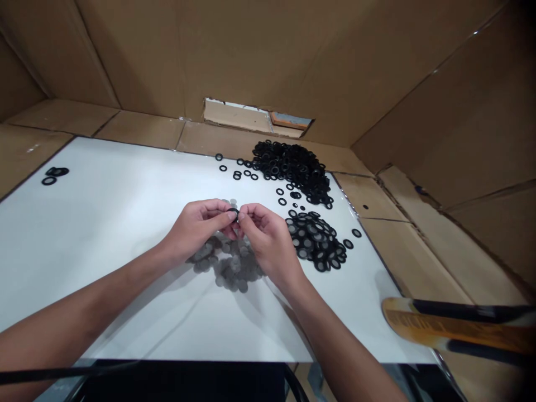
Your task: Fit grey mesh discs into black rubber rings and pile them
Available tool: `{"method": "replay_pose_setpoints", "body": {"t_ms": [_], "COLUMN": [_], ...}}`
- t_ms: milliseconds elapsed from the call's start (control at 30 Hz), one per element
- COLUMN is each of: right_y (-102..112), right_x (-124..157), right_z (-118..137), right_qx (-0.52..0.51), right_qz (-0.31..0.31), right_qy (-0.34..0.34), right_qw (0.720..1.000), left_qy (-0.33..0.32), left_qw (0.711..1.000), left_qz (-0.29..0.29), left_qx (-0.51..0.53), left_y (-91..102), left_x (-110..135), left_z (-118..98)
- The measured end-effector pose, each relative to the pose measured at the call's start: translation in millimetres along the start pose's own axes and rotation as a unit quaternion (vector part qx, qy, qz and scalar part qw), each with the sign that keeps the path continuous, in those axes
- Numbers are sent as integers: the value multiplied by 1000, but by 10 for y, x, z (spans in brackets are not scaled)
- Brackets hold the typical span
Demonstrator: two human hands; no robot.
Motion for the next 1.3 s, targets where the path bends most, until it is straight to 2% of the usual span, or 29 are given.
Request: {"method": "replay_pose_setpoints", "body": {"t_ms": [333, 633, 867, 1033, 1300], "right_y": [-30, 30, 21, 39, 33], "right_x": [5, 24, 27, 42, 37], "right_z": [-59, 21, -21, -10, 27], "right_qx": [-30, 32, 31, 83, 84], "right_qz": [-24, -25, -30, -59, -62], "right_qy": [20, 33, 36, 62, 52], "right_qw": [999, 999, 998, 993, 993], "left_qy": [5, -21, -46, -49, -45], "left_qw": [1000, 999, 996, 995, 989], "left_qz": [-24, -33, -70, -55, -32], "left_qx": [-7, -11, -21, -63, -136], "left_y": [-20, -6, -7, 20, -6], "left_x": [21, 36, 26, 26, 33], "left_z": [-7, -10, -25, -46, -80]}}
Point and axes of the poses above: each hand's wrist, its own x-axis away from the middle knuckle, its own y-axis out of the back of the hand, z = x × y, the point moved 2 cm from there along -x, towards the middle knuckle, and after that the axes turned 8 degrees about -y, right-handed, at the moved point
